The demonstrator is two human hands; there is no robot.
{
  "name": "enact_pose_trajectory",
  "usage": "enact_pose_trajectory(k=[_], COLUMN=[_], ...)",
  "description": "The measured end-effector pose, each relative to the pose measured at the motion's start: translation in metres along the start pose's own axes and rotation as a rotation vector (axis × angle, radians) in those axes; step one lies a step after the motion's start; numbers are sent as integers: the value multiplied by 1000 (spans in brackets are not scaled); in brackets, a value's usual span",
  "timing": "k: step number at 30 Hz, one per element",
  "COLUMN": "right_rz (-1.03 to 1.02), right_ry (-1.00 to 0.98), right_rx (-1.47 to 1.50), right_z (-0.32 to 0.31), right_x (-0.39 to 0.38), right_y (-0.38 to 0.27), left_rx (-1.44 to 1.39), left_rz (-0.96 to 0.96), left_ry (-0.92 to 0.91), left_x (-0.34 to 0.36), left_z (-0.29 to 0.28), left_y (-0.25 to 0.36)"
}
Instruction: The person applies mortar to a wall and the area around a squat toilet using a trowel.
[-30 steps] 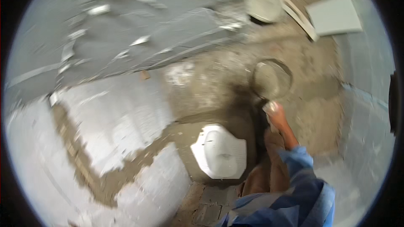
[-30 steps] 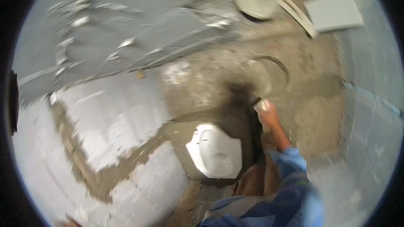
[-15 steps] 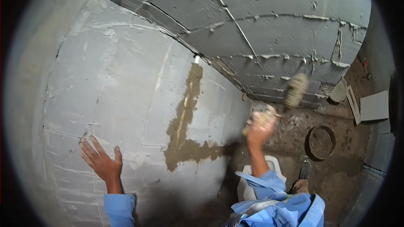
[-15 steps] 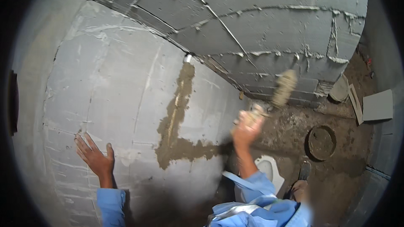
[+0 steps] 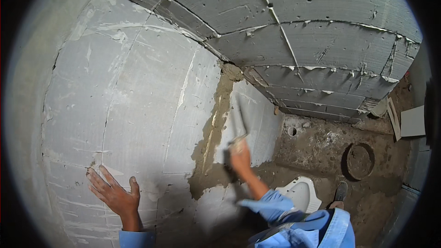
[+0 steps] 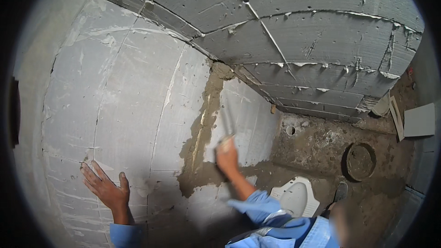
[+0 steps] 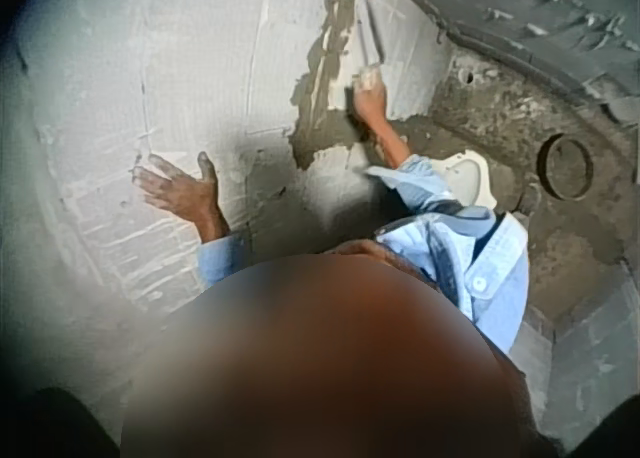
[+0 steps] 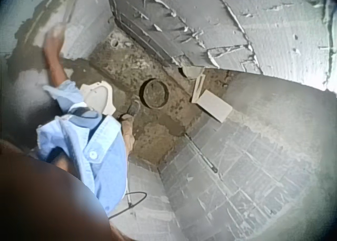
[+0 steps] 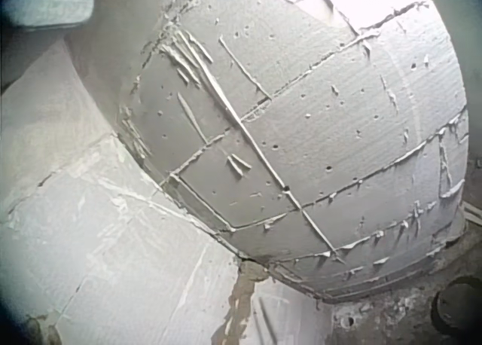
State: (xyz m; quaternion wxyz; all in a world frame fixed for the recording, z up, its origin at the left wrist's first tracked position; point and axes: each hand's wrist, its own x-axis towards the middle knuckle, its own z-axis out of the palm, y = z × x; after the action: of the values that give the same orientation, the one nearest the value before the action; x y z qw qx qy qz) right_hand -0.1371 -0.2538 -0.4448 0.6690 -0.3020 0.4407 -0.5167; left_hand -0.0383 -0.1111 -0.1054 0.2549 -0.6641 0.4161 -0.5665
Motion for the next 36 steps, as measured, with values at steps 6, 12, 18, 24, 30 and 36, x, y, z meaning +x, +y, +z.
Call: enact_pose_trajectory(k=[6,12,18,24,30,36], right_rz=[-164,-343,181,682,267,-234], right_ry=[152,51,-352,-657,-335,299], right_rx=[-433,-486,161,818,648,380], right_z=[-30,-24,-13,-17,-47,-64], right_x=[147,210,131,46,-4,-10], right_y=[43,44,13,-50,-83,-69], left_rx=[21,61,33,-15,-10,24], left_rz=[22,26,26,38,24,12], left_ry=[39,18,11,57,21,13], left_x=[0,0,-1,-2,-2,-3], left_z=[6,8,9,2,-1,3], left_y=[1,5,5,3,3,3])
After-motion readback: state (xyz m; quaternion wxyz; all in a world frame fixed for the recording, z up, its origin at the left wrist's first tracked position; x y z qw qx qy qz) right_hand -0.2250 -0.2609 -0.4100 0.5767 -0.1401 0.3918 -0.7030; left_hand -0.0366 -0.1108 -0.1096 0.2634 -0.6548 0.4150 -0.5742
